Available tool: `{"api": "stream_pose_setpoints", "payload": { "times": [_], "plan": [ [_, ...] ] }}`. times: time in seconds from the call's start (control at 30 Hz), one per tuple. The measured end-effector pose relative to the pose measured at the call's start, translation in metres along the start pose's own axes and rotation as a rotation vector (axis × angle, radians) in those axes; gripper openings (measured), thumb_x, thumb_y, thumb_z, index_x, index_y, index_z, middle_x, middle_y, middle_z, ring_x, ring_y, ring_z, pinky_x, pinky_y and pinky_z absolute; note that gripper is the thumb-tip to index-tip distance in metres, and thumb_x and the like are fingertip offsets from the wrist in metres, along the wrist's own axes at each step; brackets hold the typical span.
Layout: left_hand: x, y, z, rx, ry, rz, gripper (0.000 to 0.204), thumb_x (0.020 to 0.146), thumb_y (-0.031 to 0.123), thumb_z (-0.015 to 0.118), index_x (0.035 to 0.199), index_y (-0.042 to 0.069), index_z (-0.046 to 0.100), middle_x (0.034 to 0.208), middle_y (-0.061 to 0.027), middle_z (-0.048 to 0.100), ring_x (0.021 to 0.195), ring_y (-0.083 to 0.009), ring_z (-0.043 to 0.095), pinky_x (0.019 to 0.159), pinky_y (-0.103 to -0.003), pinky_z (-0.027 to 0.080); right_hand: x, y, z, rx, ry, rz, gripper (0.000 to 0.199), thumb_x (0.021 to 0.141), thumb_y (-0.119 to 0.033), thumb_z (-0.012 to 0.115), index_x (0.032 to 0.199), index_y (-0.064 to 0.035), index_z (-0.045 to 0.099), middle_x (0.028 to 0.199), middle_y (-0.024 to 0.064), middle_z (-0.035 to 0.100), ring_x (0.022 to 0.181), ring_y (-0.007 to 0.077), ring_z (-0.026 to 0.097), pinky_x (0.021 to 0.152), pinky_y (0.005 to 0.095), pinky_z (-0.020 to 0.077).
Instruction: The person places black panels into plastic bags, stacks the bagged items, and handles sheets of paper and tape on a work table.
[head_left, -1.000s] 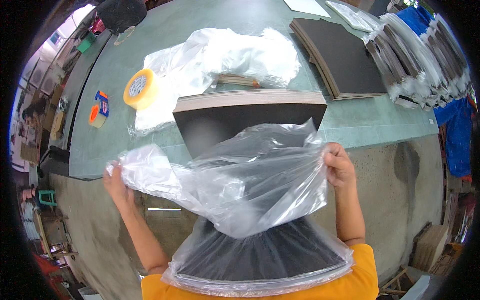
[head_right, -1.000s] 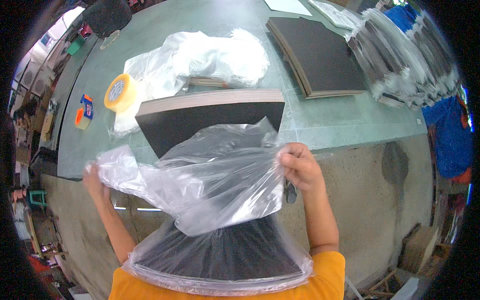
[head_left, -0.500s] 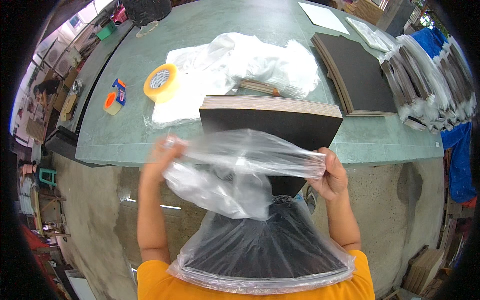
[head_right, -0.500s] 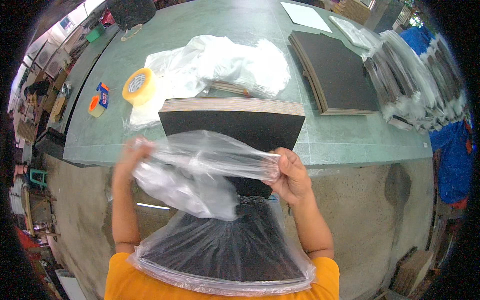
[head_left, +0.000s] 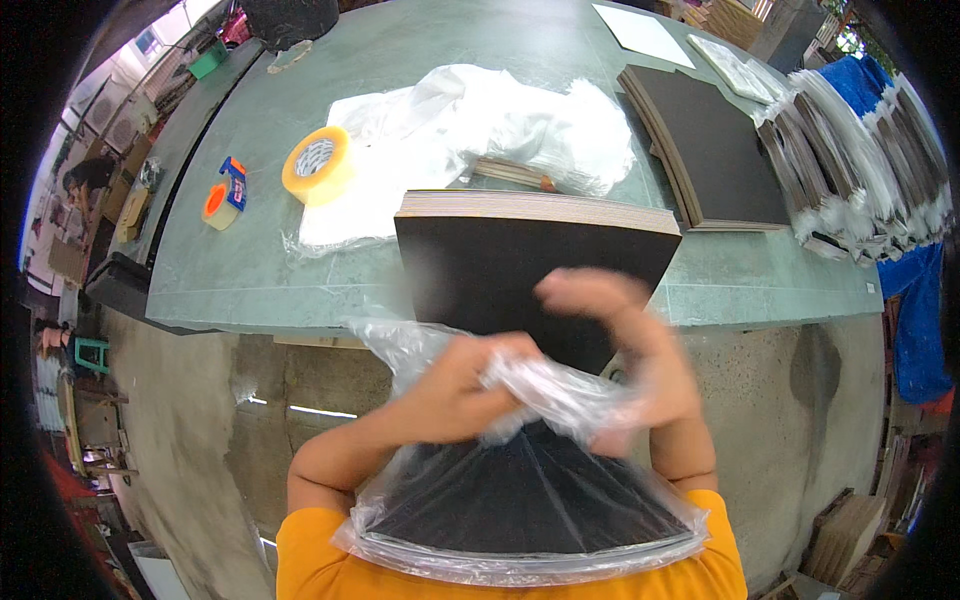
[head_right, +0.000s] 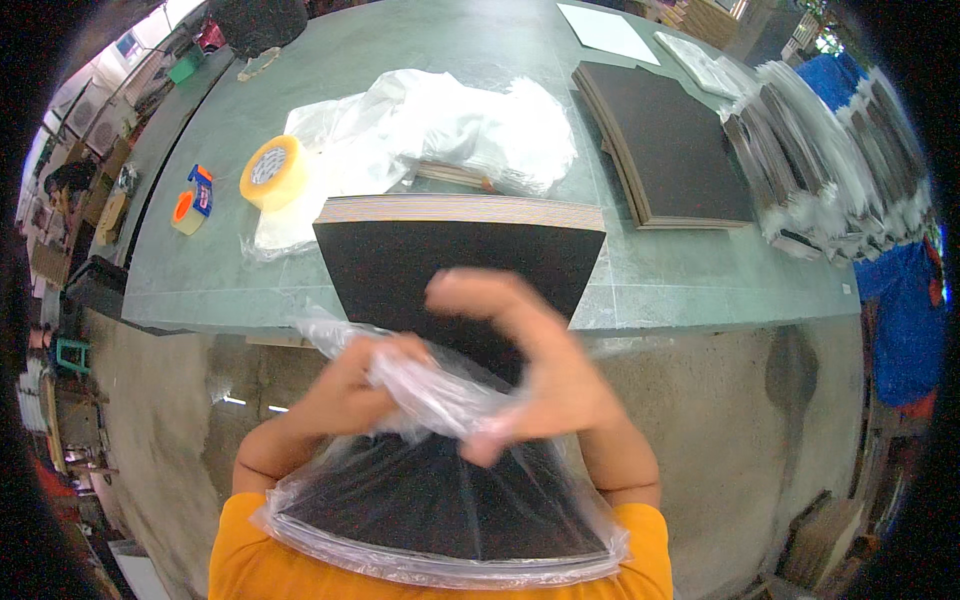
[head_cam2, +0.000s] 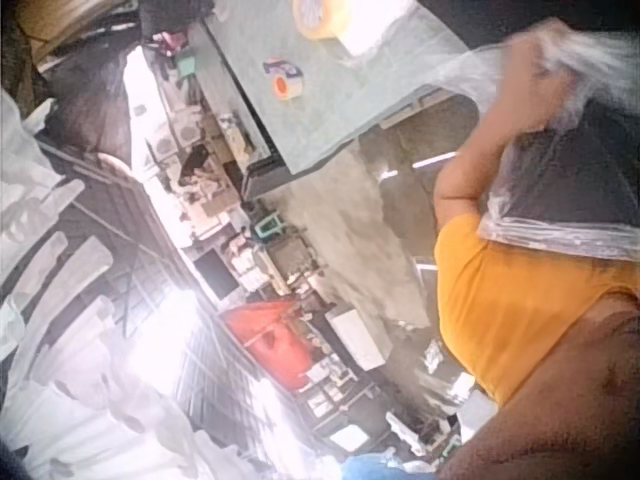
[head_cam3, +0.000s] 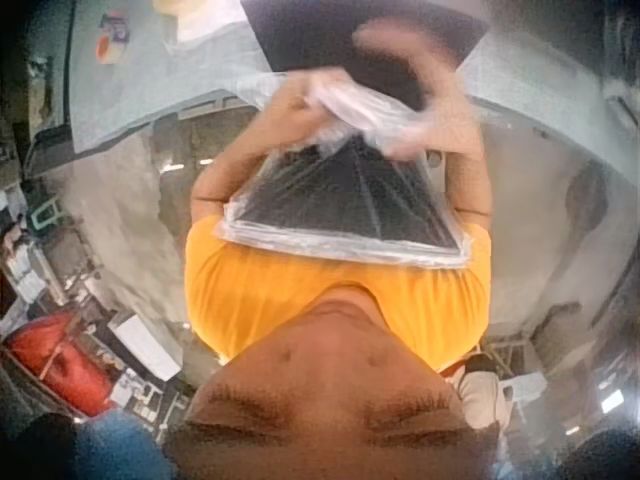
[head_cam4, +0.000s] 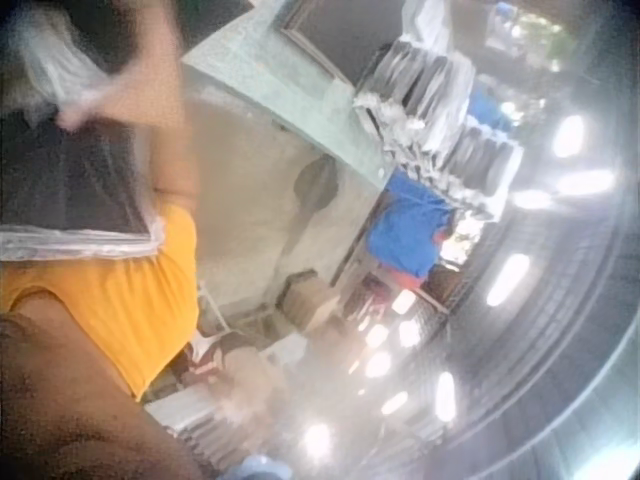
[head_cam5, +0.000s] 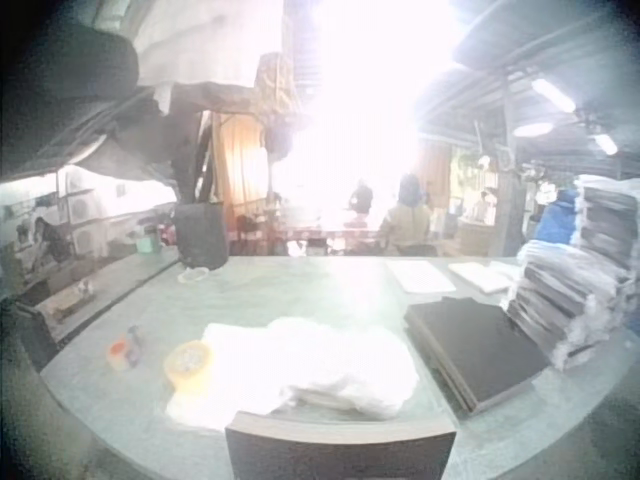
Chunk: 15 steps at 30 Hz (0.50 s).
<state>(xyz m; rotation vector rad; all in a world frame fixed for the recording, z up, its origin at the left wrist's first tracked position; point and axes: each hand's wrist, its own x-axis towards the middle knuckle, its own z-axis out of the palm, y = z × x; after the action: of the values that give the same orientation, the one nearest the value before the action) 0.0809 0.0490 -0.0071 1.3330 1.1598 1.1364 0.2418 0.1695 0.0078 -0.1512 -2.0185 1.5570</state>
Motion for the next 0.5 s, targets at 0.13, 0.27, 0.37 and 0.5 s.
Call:
{"api": "stream_pose_setpoints", "payload": {
  "times": [0.13,0.27,0.37,0.5],
  "plan": [
    [0.006,-0.008,-0.011,-0.111,-0.079,-0.086,0.021,0.084,0.023,0.051,0.079,0.003,0.057,0.072,0.0002,0.056,0.07,-0.0062,0.05,0.063,-0.022,0.04,-0.018,0.035,0.009,0.302,0.158,0.263,0.027,0.077,-0.025,0.059,0.087,-0.0009,0.054,0.085,0.0127,0.058,0.075,0.0233,0.058,0.066,0.0347,0.0479],
    [0.009,0.02,-0.012,-0.568,0.436,-0.21,0.021,0.082,0.023,0.055,0.092,0.004,0.056,0.072,-0.0008,0.056,0.064,-0.0085,0.052,0.059,-0.023,0.044,-0.011,0.037,0.017,0.466,-0.813,0.184,0.027,0.077,-0.018,0.061,0.094,0.0026,0.055,0.089,0.0125,0.059,0.081,0.022,0.058,0.075,0.0343,0.0465],
    [-0.004,-0.007,-0.045,-0.283,-0.197,-0.117,0.024,0.079,0.019,0.059,0.096,0.003,0.057,0.075,-0.0022,0.059,0.063,-0.0111,0.055,0.056,-0.026,0.046,-0.026,0.049,0.003,0.535,-0.783,-0.006,0.033,0.074,-0.017,0.063,0.099,0.0031,0.055,0.096,0.0131,0.058,0.089,0.0225,0.056,0.08,0.0338,0.0428],
    [0.0,-0.021,-0.072,-0.184,-0.581,-0.028,0.023,0.074,0.018,0.062,0.089,0.002,0.058,0.071,-0.0074,0.06,0.059,-0.0163,0.057,0.053,-0.029,0.044,-0.051,0.063,-0.017,0.577,-0.869,0.479,0.039,0.083,-0.032,0.05,0.098,0.0032,0.055,0.093,0.0159,0.059,0.086,0.0265,0.057,0.077,0.0345,0.0438]
  ]
}}
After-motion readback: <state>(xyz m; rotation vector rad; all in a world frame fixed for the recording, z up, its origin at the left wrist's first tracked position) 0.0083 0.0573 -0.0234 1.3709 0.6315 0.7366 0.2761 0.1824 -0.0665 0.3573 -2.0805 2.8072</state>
